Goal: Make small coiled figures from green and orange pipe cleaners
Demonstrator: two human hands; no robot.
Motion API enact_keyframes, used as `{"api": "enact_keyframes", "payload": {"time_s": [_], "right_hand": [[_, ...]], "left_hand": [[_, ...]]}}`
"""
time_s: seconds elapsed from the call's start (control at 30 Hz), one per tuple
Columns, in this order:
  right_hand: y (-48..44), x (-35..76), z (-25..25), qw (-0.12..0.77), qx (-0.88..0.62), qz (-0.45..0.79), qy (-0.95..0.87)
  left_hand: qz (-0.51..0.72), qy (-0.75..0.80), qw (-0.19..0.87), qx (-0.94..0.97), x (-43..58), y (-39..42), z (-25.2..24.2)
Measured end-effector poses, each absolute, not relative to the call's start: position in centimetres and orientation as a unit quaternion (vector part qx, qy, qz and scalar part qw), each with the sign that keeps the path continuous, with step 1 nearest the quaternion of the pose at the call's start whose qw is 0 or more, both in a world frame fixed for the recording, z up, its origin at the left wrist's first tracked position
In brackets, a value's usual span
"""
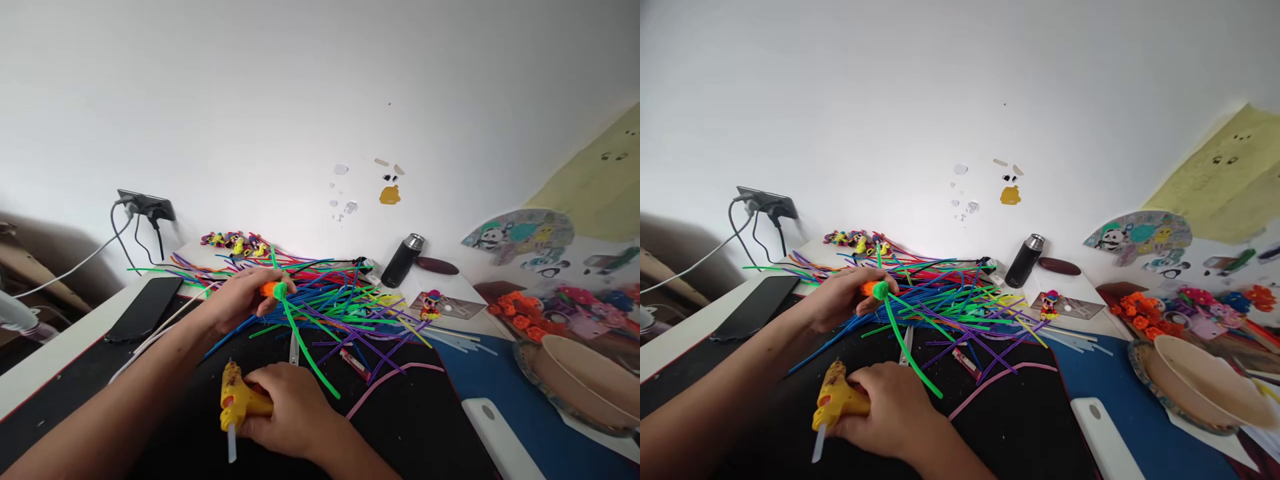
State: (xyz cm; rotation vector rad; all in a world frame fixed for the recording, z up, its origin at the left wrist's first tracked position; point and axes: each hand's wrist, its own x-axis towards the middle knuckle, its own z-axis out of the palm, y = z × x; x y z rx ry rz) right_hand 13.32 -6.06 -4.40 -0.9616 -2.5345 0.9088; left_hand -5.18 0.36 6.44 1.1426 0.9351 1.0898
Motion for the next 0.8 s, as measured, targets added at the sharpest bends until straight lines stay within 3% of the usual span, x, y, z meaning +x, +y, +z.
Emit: {"api": "enact_keyframes", "payload": {"time_s": [0.17, 0.47, 0.53, 0.73, 0.8], "right_hand": [[-5.6, 15.1, -4.2, 0.213, -0.323, 0.479, -0.788], [-6.4, 17.4, 0.9, 0.207, -0.222, 0.768, -0.564], [-6.0, 18.2, 1.5, 0.219, -0.203, 0.787, -0.540], [-3.2, 19.3, 1.4, 0.462, -0.320, 0.684, -0.465], [-2.7, 19.2, 1.2, 0.493, -0.332, 0.682, -0.427]], "left_hand": [[0.433, 0.391, 0.628, 0.515, -5.1, 0.5, 5.7], [0.364, 0.433, 0.603, 0.563, -5.0, 1.2, 4.0], [0.341, 0.426, 0.620, 0.564, -4.8, 1.0, 3.9], [0.284, 0.349, 0.708, 0.544, -3.9, -0.7, 4.6], [0.271, 0.334, 0.731, 0.531, -3.6, -1.2, 4.8]]}}
